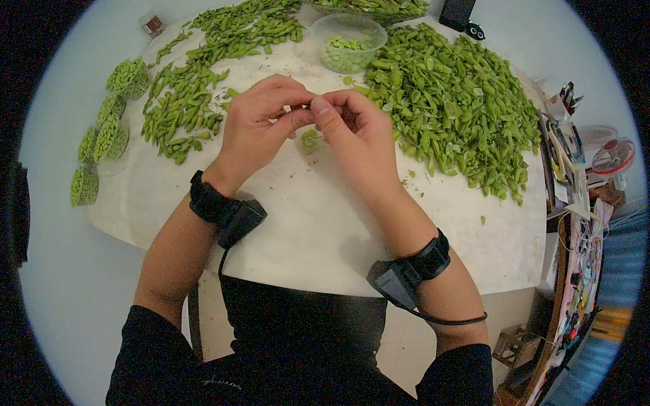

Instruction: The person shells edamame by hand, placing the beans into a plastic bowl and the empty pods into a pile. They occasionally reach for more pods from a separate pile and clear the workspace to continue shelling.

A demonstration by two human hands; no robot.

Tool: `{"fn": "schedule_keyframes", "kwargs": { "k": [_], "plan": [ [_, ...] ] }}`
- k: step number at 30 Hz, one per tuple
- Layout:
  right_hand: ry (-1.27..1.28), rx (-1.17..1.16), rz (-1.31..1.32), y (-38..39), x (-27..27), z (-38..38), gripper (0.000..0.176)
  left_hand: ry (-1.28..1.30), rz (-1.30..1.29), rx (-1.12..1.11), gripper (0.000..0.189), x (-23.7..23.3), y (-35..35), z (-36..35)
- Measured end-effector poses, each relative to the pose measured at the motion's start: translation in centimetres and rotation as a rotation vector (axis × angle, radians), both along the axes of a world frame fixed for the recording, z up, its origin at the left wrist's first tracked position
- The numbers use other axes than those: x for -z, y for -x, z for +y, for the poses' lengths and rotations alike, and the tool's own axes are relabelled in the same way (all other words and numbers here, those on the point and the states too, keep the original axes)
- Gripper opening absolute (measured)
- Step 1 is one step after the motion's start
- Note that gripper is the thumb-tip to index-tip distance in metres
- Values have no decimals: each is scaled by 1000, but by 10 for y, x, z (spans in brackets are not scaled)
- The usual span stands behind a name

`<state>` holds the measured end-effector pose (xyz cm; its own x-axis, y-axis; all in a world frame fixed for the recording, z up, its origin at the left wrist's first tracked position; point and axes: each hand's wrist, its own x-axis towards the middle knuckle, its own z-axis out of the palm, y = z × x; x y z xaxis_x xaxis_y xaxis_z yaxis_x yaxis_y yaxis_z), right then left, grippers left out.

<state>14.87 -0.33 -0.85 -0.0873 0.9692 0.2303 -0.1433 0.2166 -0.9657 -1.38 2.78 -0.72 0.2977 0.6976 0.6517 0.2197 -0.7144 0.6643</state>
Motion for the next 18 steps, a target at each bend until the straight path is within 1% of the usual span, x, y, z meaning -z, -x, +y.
{"fn": "schedule_keyframes", "kwargs": {
  "k": [2,5,8,11,14,18],
  "plan": [
    [116,-46,125,-2,0,0,18,76,-48,54,17,2,0,1],
    [97,-66,217,-2,6,5,17,214,-46,135,23,-6,1,-3],
    [127,-81,254,-2,5,3,18,244,-86,177,30,-1,2,0],
    [172,-90,349,-1,2,1,19,323,-125,204,34,0,1,-1],
    [194,-139,390,-4,4,2,20,423,-201,218,36,2,0,0],
    [188,-172,389,-4,3,2,18,418,-269,228,29,4,-2,-1]
  ]
}}
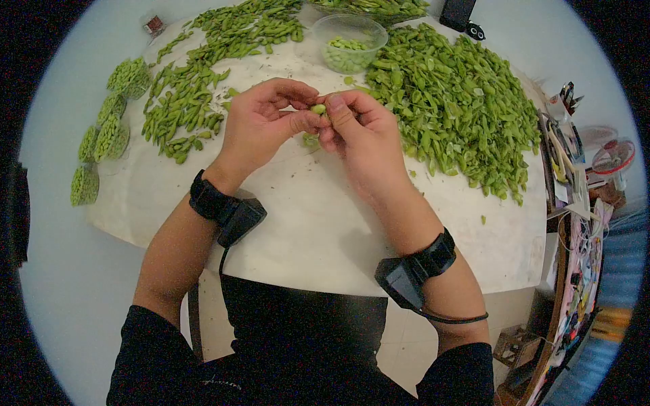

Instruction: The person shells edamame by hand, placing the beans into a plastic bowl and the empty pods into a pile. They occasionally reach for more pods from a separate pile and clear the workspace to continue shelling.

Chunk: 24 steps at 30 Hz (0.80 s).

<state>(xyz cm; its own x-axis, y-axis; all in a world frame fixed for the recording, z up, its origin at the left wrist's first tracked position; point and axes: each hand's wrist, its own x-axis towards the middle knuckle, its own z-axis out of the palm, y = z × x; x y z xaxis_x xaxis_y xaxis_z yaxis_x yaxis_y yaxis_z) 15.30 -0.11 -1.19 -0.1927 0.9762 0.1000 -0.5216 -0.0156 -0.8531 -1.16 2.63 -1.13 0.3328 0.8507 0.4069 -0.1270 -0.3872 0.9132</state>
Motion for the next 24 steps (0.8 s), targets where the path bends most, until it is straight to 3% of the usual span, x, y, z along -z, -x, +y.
{"fn": "schedule_keyframes", "kwargs": {
  "k": [8,14,17,20,24],
  "plan": [
    [97,22,-74,1,-6,-2,16,39,28,-32,18,-1,-6,-8],
    [-58,200,-352,5,-2,-1,18,60,66,-48,18,5,-7,-4],
    [-199,290,-549,5,1,0,17,203,-129,41,22,11,-12,-4],
    [-233,340,-555,10,-2,-3,15,496,-413,202,23,15,-14,-4],
    [-357,382,-696,10,-6,-6,13,609,-572,297,21,11,-14,-6]
  ]
}}
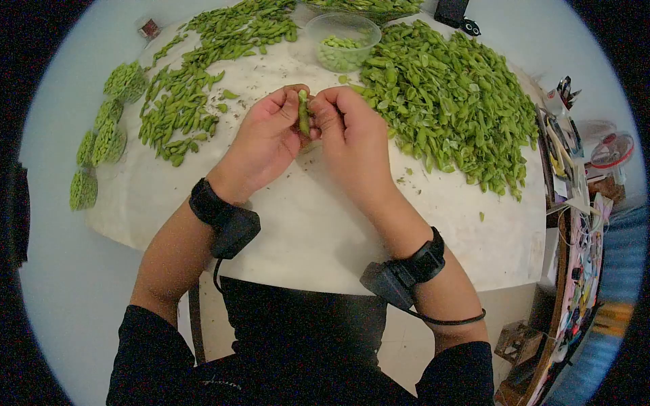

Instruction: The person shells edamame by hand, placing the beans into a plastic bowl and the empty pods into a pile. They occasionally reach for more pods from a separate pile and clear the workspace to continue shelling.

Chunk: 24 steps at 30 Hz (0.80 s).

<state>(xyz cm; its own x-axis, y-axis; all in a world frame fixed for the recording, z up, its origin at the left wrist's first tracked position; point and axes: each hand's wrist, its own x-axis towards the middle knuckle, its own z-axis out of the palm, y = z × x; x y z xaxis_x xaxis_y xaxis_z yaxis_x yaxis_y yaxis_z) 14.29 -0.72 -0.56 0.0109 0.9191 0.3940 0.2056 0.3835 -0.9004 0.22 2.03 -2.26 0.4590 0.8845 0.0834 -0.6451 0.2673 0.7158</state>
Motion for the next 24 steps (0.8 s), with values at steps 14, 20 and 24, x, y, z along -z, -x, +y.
{"fn": "schedule_keyframes", "kwargs": {
  "k": [14,20,24],
  "plan": [
    [-266,536,-469,-47,-3,28,12,12,20,-90,21,-6,15,12],
    [-336,571,-716,-46,-8,22,13,-32,104,3,26,-10,10,6],
    [-370,529,-694,-42,-9,20,14,-35,109,29,25,-8,10,5]
  ]
}}
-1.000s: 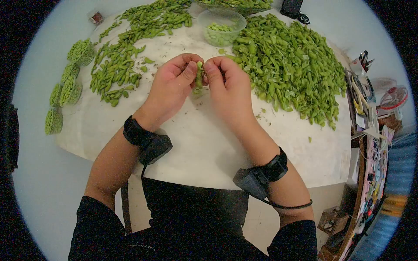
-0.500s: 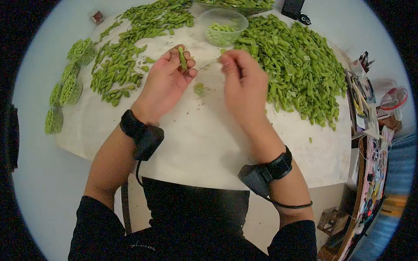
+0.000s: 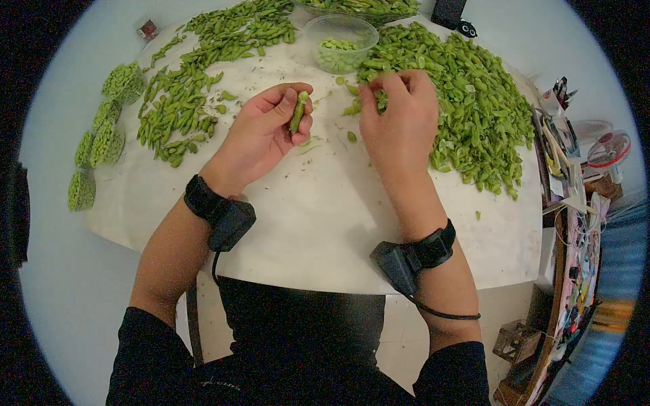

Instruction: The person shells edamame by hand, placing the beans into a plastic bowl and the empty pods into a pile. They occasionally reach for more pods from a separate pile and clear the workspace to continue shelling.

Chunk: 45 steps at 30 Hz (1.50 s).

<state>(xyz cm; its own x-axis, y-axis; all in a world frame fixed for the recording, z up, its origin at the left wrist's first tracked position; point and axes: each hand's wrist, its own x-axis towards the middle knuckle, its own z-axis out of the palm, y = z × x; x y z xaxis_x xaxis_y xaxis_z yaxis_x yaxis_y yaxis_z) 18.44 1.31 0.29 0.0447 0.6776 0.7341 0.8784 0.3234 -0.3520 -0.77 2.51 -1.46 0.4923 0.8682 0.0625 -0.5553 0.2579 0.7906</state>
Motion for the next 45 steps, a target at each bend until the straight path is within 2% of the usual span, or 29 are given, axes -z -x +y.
{"fn": "schedule_keyframes", "kwargs": {
  "k": [2,5,8,11,14,17,23,29,35,38,41,45],
  "plan": [
    [14,-168,128,-1,3,6,15,-3,-4,9,24,0,0,1],
    [253,-542,537,12,7,1,15,-3,13,-15,21,3,-1,1],
    [371,-650,633,20,15,-4,16,-51,29,-20,17,4,-2,1],
    [458,-645,788,22,9,-9,17,-117,29,-40,14,7,-2,2],
    [481,-668,891,24,8,-9,19,-149,20,-130,14,4,-3,2],
    [488,-793,1054,23,8,-7,21,-107,-54,-108,14,3,-2,3],
    [542,-916,1153,21,6,-10,23,-39,-99,-70,14,3,0,3],
    [529,-935,1167,23,7,-12,24,4,-130,-76,13,5,2,5],
    [410,-793,906,27,5,-16,22,-5,-146,-40,14,6,3,5],
    [282,-794,814,29,11,-13,19,-4,-133,-28,14,7,3,5],
    [390,-647,800,28,6,-18,16,16,-130,-14,14,7,3,5],
    [583,-785,1194,26,7,-10,12,0,-99,14,14,5,2,3]
  ]
}}
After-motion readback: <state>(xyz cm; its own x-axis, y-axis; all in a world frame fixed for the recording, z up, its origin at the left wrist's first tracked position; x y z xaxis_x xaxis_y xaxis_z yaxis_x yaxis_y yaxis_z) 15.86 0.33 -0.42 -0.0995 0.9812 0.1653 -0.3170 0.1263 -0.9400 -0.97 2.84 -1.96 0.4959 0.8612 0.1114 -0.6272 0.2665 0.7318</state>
